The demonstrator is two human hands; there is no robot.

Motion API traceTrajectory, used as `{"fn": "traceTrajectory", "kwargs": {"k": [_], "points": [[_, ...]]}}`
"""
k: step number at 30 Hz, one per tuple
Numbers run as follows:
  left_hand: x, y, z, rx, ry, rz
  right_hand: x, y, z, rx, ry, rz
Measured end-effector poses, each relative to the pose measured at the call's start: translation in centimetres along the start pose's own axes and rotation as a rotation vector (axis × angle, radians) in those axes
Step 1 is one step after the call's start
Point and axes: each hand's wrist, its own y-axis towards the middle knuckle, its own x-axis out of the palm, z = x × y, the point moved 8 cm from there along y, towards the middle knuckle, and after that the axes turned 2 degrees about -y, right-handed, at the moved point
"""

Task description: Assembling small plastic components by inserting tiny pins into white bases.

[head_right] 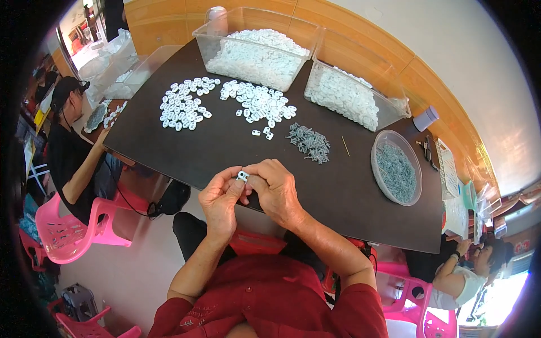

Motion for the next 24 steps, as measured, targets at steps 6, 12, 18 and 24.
{"fn": "traceTrajectory", "kwargs": {"k": [6, 12, 18, 24], "points": [[-0.2, 0.2, 0.3, 0.006, -0.039, 0.022, -0.1, -0.2, -1.9, -0.16, -0.102, 0.048], [-0.1, 0.1, 0.6, -0.104, -0.065, 0.096, 0.0, -0.7, -3.8, -0.375, -0.312, 0.146], [0.3, 0.0, 1.1, -0.058, -0.079, 0.042, -0.5, -0.8, -3.3, -0.352, -0.302, 0.177], [0.0, 0.1, 0.9, -0.032, -0.039, 0.0, -0.4, -1.0, -3.8, -0.408, -0.322, 0.17]]}}
